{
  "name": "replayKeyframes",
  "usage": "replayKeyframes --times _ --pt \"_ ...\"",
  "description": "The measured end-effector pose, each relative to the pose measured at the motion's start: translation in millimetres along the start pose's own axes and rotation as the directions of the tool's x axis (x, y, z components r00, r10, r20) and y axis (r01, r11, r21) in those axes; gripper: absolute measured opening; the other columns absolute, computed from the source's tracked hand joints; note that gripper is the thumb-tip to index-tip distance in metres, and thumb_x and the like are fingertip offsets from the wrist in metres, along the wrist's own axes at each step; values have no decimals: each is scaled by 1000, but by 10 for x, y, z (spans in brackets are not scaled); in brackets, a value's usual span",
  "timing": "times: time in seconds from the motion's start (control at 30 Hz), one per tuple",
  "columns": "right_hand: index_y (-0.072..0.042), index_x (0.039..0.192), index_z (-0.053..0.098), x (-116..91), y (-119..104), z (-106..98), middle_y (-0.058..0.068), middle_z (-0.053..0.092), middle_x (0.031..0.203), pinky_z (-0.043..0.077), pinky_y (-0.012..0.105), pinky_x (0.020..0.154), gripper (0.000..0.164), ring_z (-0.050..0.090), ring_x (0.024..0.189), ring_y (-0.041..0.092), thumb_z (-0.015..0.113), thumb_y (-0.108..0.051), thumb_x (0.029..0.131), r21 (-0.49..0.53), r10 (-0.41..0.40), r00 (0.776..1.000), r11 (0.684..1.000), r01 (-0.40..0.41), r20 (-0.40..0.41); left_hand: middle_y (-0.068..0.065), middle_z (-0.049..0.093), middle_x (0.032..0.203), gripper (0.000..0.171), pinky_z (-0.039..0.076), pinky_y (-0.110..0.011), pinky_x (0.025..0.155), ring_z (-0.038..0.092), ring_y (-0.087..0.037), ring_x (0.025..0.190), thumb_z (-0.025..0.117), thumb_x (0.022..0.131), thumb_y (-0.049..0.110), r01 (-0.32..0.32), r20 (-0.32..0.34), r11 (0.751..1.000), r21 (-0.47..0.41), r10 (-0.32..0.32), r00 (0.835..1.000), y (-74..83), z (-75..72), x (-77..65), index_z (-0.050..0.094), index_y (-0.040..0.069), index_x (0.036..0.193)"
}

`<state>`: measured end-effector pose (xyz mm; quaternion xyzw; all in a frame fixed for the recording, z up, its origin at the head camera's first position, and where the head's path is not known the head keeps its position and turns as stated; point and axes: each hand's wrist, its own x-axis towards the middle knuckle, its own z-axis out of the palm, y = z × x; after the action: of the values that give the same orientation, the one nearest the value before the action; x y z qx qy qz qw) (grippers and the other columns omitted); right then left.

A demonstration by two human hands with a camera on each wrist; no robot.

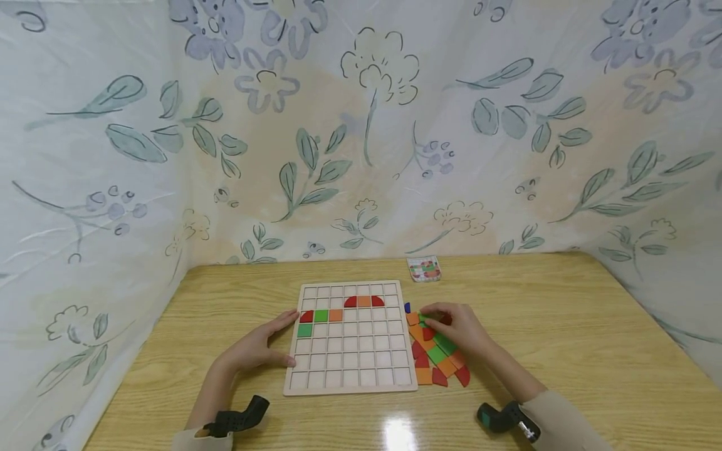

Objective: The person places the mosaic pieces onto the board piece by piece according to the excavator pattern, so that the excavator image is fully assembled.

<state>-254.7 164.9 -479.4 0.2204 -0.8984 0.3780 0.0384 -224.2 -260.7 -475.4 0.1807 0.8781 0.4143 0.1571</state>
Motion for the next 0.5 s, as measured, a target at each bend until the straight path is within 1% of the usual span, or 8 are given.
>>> replayKeyframes --times 0.17,0.5 --pt "-9 104 69 7 -9 -10 1 68 97 46 20 62 23 51 72 10 69 -7 81 4 19 1000 1000 -19 5 -14 18 153 93 15 -63 105 10 -40 139 79 70 33 -2 -2 1000 -4 2 1000 9 -1 1 29 15 146" --pt "-9 108 68 29 -34 -22 1 67 95 48 20 62 27 54 73 12 70 -9 81 74 77 996 994 -80 43 -13 18 153 94 15 -62 106 10 -40 139 80 69 33 10 -3 1000 -3 -10 1000 10 0 3 29 15 146"
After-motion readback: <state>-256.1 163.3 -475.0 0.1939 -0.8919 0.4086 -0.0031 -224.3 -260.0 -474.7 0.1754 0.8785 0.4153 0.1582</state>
